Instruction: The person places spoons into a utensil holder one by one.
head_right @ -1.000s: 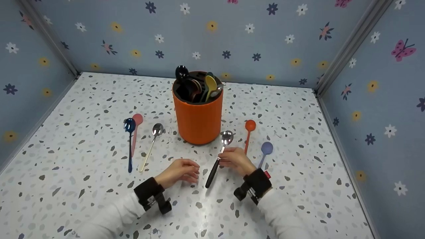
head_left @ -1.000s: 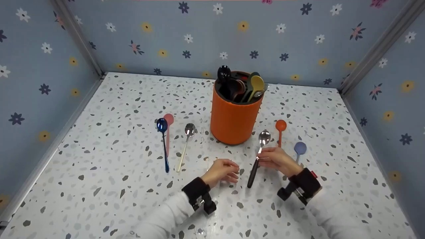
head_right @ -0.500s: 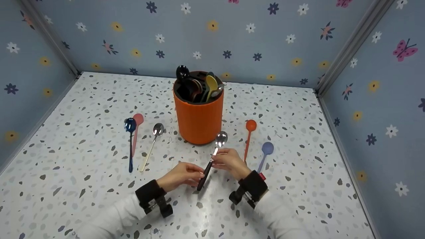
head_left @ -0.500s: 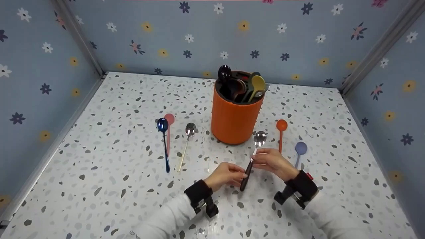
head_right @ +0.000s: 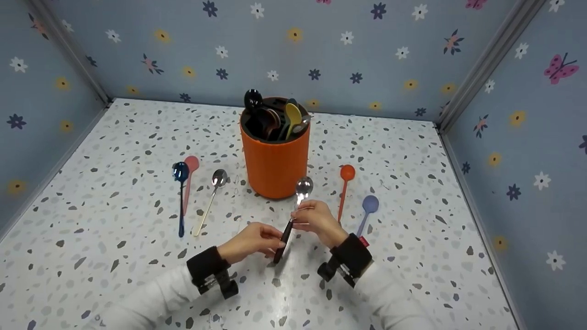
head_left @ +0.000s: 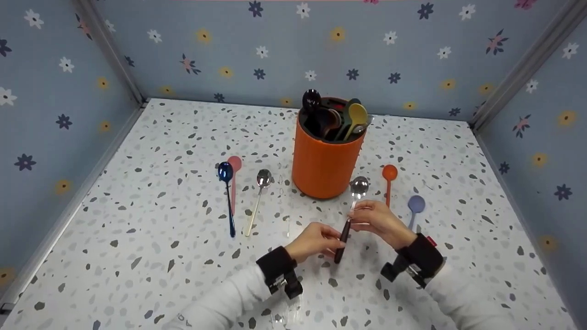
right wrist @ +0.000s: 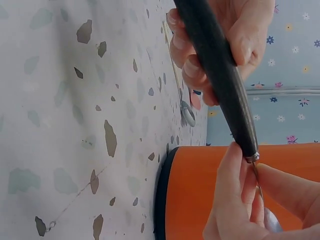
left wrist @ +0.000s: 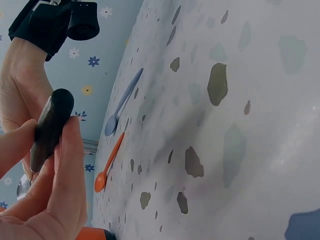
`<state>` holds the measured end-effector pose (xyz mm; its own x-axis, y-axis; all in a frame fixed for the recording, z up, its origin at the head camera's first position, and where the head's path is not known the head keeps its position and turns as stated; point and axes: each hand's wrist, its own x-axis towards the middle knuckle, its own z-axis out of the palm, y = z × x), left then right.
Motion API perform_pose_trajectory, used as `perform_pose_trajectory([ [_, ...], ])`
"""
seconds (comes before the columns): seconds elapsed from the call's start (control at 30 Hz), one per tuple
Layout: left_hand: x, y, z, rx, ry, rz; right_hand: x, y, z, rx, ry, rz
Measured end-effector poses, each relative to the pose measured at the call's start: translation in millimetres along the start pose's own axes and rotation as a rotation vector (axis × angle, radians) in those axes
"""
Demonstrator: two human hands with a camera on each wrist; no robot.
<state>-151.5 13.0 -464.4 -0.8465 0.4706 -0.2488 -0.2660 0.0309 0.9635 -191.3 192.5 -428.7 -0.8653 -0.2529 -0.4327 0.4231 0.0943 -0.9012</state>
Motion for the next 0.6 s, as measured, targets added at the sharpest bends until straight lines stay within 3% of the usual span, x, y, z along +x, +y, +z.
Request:
perform_pose_trajectory([
  [0.2, -2.8, 9.7, -0.4, 0.051, -0.008, 0.016, -6, -5, 2.5, -0.007, -0.013, -0.084],
  [0.6, -3.5, 37.7, -4.5, 0.078, -0.013, 0.037, -16, -37, 8.5, -0.027, 0.006, -0.148],
])
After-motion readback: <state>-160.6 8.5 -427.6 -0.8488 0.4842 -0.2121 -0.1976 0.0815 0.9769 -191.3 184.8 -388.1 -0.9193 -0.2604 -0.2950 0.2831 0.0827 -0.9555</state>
